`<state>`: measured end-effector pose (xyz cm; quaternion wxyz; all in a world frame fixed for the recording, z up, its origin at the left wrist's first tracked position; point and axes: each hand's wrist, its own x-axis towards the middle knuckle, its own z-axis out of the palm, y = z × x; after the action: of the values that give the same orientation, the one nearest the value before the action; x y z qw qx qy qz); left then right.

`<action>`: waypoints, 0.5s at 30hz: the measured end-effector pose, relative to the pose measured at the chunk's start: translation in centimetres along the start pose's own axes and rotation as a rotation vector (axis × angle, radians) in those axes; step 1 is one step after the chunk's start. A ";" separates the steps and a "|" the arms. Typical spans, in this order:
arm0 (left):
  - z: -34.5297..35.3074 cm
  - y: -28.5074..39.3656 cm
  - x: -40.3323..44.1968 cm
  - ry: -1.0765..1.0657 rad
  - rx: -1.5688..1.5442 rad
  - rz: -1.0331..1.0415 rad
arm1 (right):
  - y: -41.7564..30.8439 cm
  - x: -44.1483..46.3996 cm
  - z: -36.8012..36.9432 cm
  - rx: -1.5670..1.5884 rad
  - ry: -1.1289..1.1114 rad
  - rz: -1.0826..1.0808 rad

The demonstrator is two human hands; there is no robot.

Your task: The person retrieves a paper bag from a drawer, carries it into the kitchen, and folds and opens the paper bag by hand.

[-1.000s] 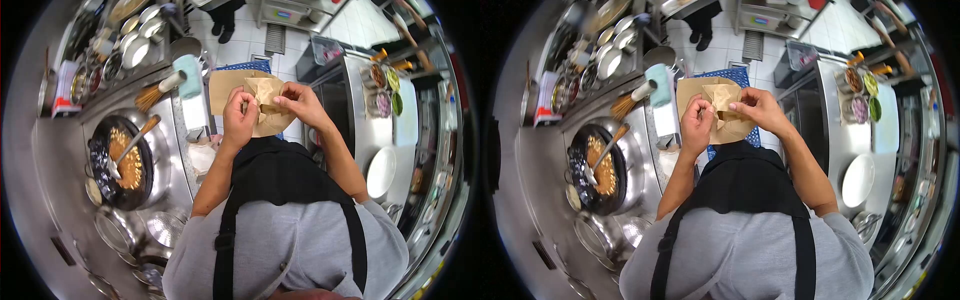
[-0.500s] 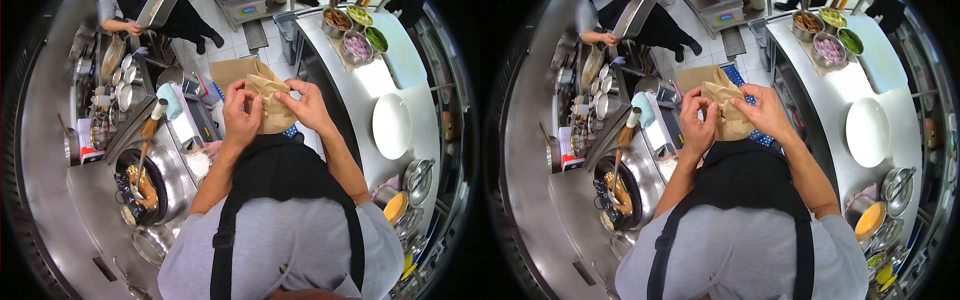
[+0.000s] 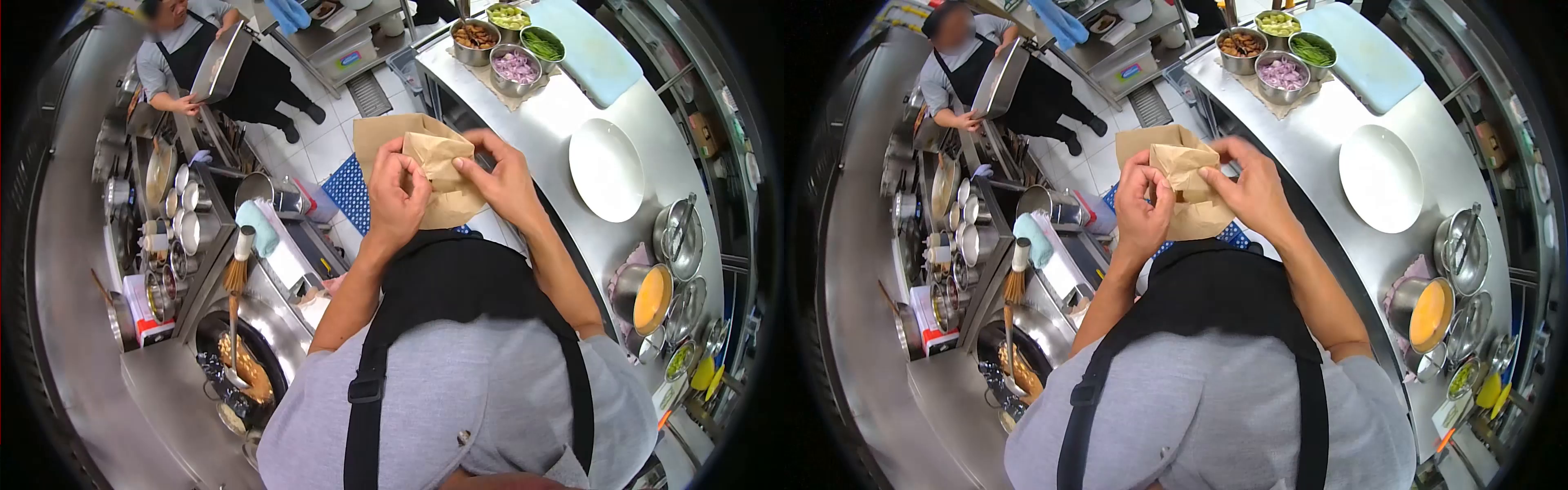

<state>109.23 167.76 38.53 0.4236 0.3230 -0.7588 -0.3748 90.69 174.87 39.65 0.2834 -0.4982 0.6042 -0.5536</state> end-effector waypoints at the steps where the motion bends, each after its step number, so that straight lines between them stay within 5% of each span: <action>1: -0.1 0.2 0.2 -0.018 0.090 0.098 | -0.7 0.2 -0.1 -0.111 0.050 -0.135; 3: 0.4 0.1 0.4 -0.037 0.108 0.152 | -2.2 0.6 -0.6 -0.335 0.150 -0.385; 7: 0.9 0.4 0.2 -0.020 0.117 0.218 | 0.0 0.8 -0.6 -0.118 -0.056 -0.060; 15: 0.5 0.8 -0.4 0.045 0.135 0.177 | -0.1 0.1 -0.7 -0.188 -0.046 -0.132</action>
<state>108.82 168.67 38.87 0.4493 0.2908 -0.7981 -0.2766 90.08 175.04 39.95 0.2122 -0.5737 0.6127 -0.5004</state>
